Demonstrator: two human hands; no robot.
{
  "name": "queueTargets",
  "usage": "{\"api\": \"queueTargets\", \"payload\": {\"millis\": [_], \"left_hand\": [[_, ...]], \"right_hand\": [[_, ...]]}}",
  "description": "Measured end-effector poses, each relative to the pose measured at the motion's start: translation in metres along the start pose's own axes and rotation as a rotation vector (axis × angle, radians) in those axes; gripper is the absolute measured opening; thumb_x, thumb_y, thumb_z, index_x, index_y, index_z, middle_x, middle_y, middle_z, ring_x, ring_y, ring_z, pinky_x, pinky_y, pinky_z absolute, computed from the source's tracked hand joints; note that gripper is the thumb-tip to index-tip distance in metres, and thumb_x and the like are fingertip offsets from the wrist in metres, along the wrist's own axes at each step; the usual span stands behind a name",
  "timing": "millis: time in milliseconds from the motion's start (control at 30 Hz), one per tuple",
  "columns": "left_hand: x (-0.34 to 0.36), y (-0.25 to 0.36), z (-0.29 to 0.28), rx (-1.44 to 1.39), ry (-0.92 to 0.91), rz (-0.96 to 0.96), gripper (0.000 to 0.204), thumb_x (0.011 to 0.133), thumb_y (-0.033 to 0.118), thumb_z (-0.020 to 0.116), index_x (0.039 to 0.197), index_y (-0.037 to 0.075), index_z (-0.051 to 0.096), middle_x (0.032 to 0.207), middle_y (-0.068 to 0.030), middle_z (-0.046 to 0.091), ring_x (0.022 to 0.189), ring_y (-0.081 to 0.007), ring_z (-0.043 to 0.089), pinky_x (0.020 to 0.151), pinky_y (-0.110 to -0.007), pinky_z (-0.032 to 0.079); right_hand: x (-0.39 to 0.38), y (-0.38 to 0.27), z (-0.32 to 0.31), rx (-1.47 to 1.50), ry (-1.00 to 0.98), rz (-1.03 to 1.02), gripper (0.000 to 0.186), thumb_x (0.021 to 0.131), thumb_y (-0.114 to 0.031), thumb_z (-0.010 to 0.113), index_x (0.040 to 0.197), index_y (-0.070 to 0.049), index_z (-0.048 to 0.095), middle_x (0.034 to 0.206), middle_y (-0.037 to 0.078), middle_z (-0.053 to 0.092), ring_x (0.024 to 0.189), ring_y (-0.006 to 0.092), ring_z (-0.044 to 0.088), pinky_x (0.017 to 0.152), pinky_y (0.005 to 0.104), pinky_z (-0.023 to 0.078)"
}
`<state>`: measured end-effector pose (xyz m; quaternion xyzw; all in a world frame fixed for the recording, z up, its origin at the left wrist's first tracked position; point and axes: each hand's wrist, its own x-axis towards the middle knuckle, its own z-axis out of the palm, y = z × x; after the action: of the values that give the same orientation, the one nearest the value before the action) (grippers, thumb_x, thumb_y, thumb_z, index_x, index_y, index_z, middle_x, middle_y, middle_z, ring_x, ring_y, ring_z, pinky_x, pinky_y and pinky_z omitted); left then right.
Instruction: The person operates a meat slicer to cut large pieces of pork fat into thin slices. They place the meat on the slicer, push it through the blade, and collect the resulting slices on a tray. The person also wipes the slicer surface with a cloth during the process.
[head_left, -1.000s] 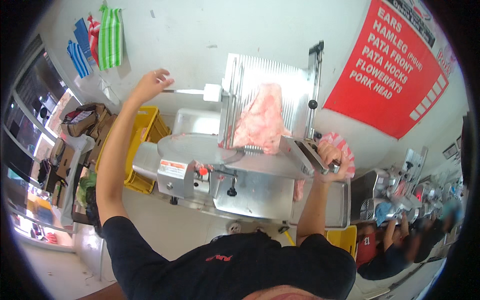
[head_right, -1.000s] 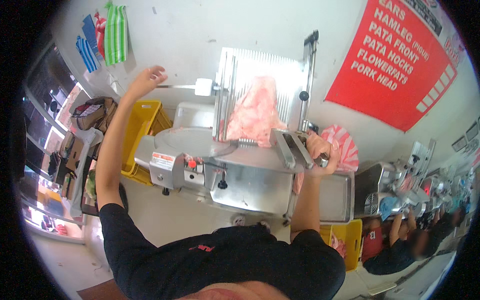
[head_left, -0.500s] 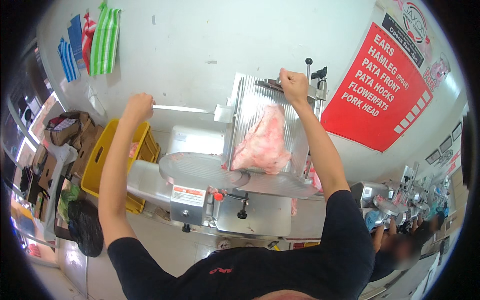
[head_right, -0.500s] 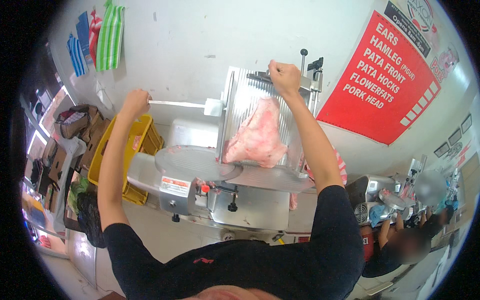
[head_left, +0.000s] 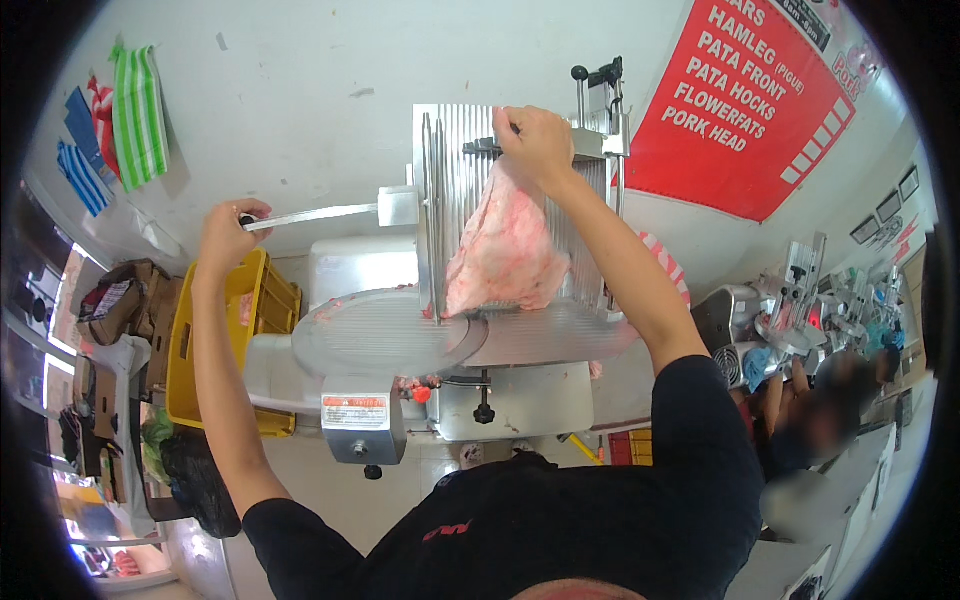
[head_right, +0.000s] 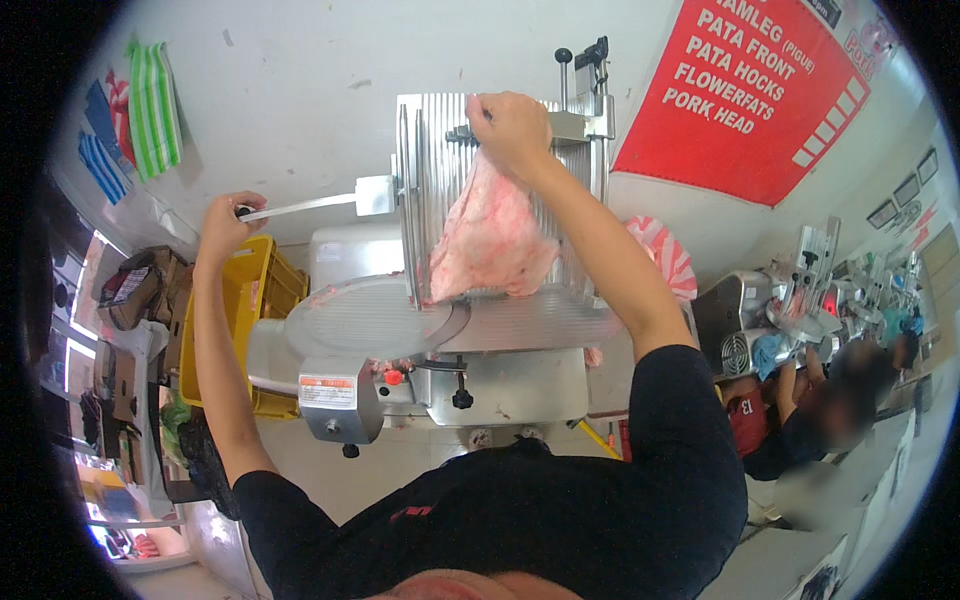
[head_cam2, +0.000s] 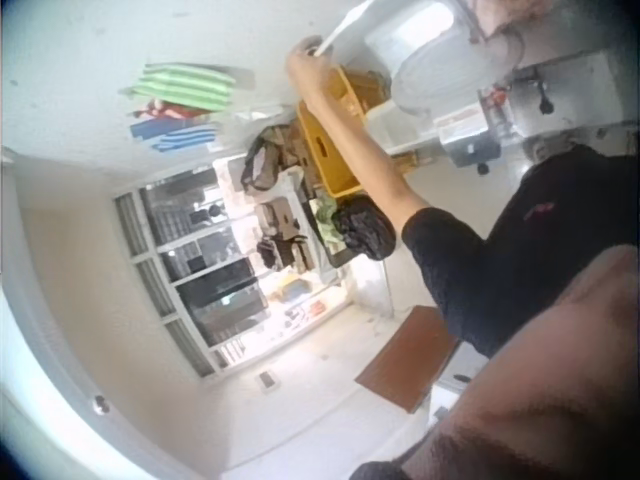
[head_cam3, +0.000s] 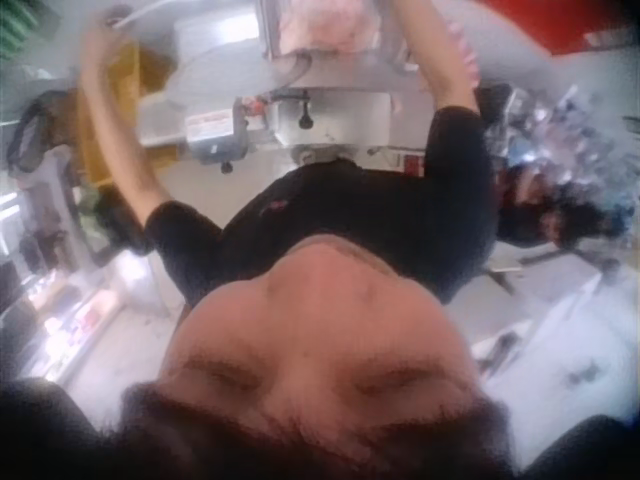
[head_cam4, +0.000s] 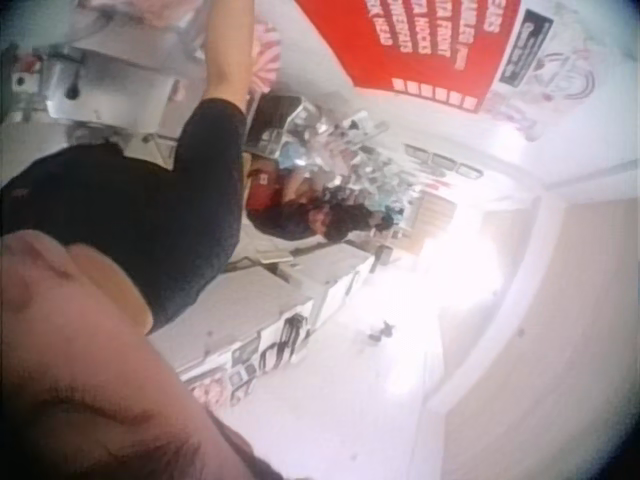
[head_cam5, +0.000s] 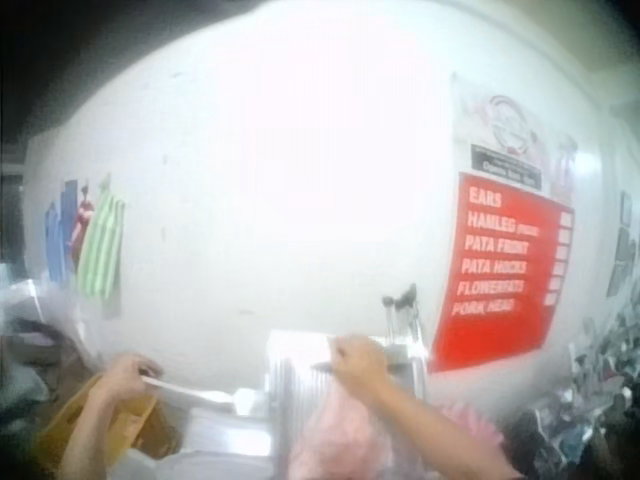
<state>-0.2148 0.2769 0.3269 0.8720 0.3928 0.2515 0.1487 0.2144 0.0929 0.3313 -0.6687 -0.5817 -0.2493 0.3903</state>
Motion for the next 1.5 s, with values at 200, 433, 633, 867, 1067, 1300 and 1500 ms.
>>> {"api": "queueTargets", "payload": {"millis": [200,433,633,867,1067,1300,1500], "left_hand": [[0.01,-0.016,-0.004,-0.254,-0.19,0.077,0.039,0.082,0.013,0.076,0.118,0.001,0.068,0.115,-0.0093,0.072,0.103,-0.0201,0.067,0.088,-0.032,0.051],[0.024,-0.077,-0.007,-1.24,-0.133,-0.029,0.079,0.099,0.068,0.034,0.15,0.009,0.041,0.149,-0.0121,0.049,0.141,-0.0268,0.044,0.112,-0.044,0.037],[0.062,0.023,0.056,-1.103,-0.296,-0.115,0.082,0.098,0.073,0.031,0.148,0.009,0.045,0.143,-0.0121,0.055,0.133,-0.0268,0.05,0.109,-0.044,0.04],[0.065,0.022,0.059,-0.933,-0.235,-0.231,0.08,0.099,0.071,0.027,0.141,0.007,0.051,0.126,-0.0124,0.063,0.119,-0.0243,0.059,0.103,-0.038,0.046],[0.054,0.035,0.076,-0.912,-0.16,-0.086,0.088,0.097,0.076,0.022,0.146,0.006,0.046,0.13,-0.0152,0.061,0.122,-0.0279,0.057,0.104,-0.042,0.043],[-0.081,-0.022,0.054,-0.775,0.299,-0.179,0.084,0.097,0.075,0.027,0.148,0.011,0.046,0.134,-0.0142,0.059,0.127,-0.0264,0.053,0.105,-0.047,0.041],[-0.383,-0.111,0.169,-0.959,1.142,-0.666,0.031,0.105,0.035,0.05,0.088,0.011,0.061,0.072,0.0013,0.056,0.065,-0.0094,0.05,0.056,-0.026,0.037]], "right_hand": [[-0.003,0.003,-0.001,-0.033,0.054,-0.07,0.023,0.09,-0.025,0.06,0.08,-0.006,0.069,0.081,0.013,0.065,0.085,0.0327,0.061,0.077,0.0454,0.047],[-0.002,-0.003,-0.002,-0.122,0.389,-0.254,0.045,0.088,-0.022,0.064,0.131,-0.013,0.056,0.126,0.016,0.055,0.119,0.0336,0.052,0.101,0.0455,0.042],[-0.012,-0.012,-0.009,-0.163,0.289,-0.237,0.052,0.096,-0.028,0.059,0.144,-0.012,0.045,0.146,0.018,0.043,0.14,0.0357,0.038,0.117,0.0497,0.029],[-0.016,0.018,0.001,-0.054,0.188,-0.256,0.082,0.081,-0.037,0.074,0.149,-0.008,0.039,0.15,0.023,0.039,0.14,0.0446,0.032,0.118,0.0554,0.026],[-0.017,0.016,-0.008,0.525,0.058,-0.001,0.07,0.094,-0.033,0.065,0.152,-0.008,0.035,0.151,0.021,0.038,0.14,0.0375,0.036,0.117,0.048,0.032],[-0.127,0.047,-0.1,0.606,0.118,-0.027,0.057,0.092,-0.03,0.067,0.141,-0.005,0.048,0.143,0.016,0.051,0.132,0.0316,0.048,0.111,0.0444,0.038],[-0.417,0.158,-0.111,0.774,0.398,0.905,0.046,0.098,-0.025,0.058,0.138,-0.004,0.051,0.138,0.014,0.055,0.119,0.0246,0.057,0.099,0.0406,0.047]]}}
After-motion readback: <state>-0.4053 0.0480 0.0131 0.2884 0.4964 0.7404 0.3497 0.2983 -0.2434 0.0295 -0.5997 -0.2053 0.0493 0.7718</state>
